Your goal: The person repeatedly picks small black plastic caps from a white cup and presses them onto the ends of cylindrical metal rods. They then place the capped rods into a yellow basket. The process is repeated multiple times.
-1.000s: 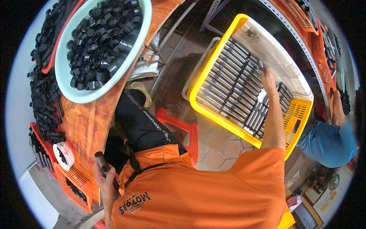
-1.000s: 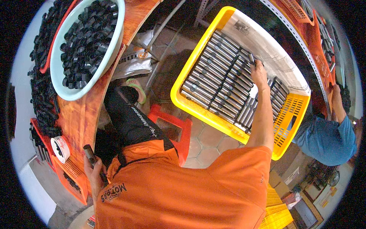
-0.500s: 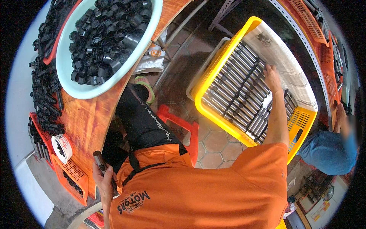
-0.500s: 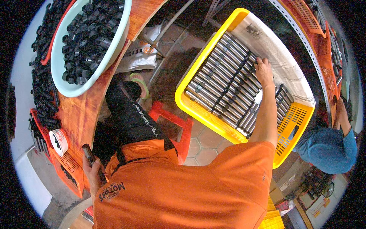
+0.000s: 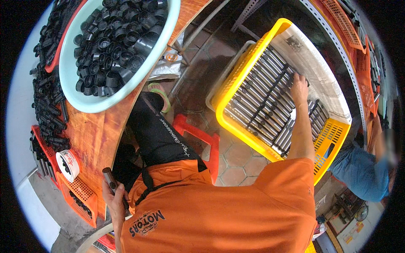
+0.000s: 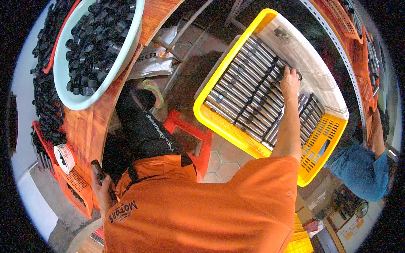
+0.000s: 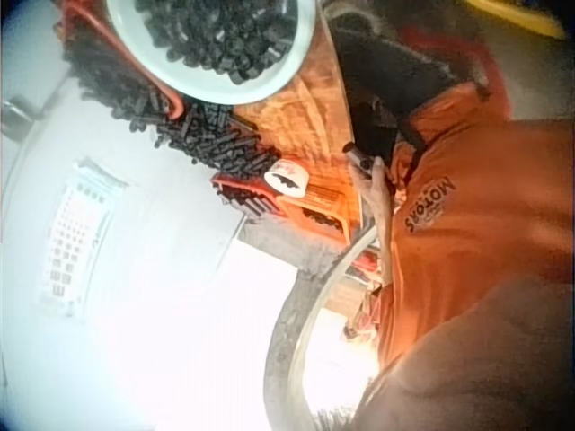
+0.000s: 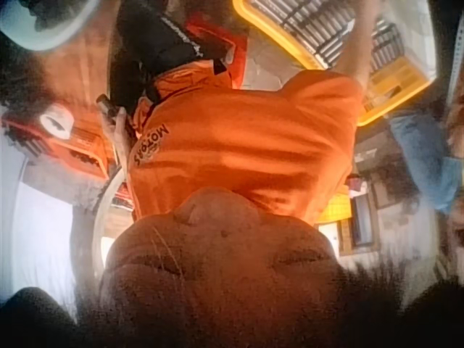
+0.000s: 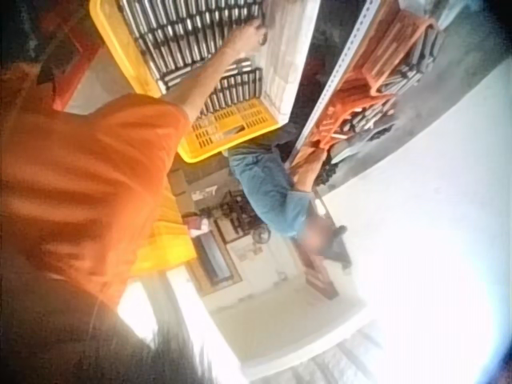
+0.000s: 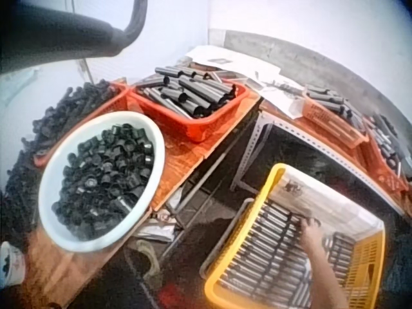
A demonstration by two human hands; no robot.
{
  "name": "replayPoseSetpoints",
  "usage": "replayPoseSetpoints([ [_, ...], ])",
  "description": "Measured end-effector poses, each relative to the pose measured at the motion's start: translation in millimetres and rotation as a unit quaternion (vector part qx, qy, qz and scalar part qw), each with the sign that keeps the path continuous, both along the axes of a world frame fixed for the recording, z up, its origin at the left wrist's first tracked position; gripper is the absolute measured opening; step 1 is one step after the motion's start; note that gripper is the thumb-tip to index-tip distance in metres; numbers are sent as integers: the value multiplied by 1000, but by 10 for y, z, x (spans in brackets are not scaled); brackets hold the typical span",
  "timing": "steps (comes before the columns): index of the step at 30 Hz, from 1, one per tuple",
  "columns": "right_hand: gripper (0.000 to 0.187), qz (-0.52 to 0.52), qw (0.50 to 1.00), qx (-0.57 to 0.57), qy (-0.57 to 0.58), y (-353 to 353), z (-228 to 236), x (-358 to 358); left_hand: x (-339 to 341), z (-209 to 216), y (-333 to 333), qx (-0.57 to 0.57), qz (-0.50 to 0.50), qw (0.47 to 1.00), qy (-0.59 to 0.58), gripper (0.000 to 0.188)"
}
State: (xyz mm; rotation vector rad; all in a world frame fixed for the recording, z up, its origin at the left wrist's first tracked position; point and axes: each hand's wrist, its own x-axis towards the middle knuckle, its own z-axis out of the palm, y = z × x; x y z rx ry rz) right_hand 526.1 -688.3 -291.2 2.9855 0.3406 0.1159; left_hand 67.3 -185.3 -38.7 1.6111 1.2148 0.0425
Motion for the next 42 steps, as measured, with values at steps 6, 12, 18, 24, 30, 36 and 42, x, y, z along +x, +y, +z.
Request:
replayPoseSetpoints([
  [6,21,-2,997,-45,65,79,131,122,-52,-39,39,-13,-2,1000,15,29],
  [12,20,38,990,-83,103,55,173,183,46,-7,-22,-22,-1,1000,3,28],
  [18,21,34,998,1,44,83,136,152,156,46,-13,-54,-25,998,-17,27],
  [24,31,-50,902,427,31,1175,917,-476,706,288,-192,-67,-80,994,-17,32],
  [30,20,106,819,535,177,2026,1642,-1295,1355,426,-460,-94,-248,964,-16,47],
  [36,30,7,983,182,-32,258,420,-119,1191,450,-396,-170,-184,968,-4,49],
  [42,58,-86,993,22,75,-125,-24,139,755,288,-179,-106,-70,991,-48,42],
])
